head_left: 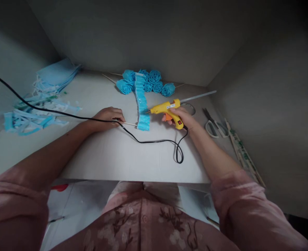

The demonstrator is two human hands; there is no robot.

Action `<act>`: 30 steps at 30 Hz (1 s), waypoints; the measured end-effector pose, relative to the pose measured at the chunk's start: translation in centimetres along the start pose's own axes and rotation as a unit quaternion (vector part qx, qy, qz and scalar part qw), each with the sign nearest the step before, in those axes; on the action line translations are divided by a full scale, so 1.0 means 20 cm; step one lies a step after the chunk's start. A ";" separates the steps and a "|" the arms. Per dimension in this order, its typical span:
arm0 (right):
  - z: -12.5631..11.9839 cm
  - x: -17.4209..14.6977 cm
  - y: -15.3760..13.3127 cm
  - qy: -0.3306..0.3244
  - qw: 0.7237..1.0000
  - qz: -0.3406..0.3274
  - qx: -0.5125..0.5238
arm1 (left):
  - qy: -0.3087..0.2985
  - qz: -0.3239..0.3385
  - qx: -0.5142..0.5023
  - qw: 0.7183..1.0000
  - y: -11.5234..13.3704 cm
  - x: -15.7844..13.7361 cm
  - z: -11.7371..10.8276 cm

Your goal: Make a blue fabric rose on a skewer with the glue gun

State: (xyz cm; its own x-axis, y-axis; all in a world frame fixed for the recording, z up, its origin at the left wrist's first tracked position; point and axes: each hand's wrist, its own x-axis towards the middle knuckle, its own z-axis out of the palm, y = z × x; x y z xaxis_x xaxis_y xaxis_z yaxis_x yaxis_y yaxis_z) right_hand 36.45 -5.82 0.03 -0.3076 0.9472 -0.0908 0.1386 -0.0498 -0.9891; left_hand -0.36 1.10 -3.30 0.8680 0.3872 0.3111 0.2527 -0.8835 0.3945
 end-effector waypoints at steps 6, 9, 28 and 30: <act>0.02 0.00 0.00 -0.015 0.999 0.022 -0.036 | 0.007 0.000 0.006 1.000 0.01 0.00 0.00; 0.02 0.00 0.00 -0.003 1.000 0.012 -0.018 | 0.004 -0.004 0.013 1.000 0.01 0.00 0.00; 0.02 -0.01 -0.03 0.001 0.999 0.016 -0.033 | -0.007 -0.014 0.020 1.000 0.01 0.01 0.00; 0.03 0.00 -0.02 -0.008 0.998 0.037 -0.043 | -0.002 -0.013 0.017 1.000 0.01 0.01 0.00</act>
State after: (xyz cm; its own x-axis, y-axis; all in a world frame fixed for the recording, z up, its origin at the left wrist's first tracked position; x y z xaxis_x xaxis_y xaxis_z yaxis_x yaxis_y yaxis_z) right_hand 35.77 -6.06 0.34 -0.3088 0.9366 -0.1655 0.2419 -0.0909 -0.9660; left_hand -0.23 1.03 -3.23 0.8629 0.4084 0.2977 0.2890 -0.8820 0.3723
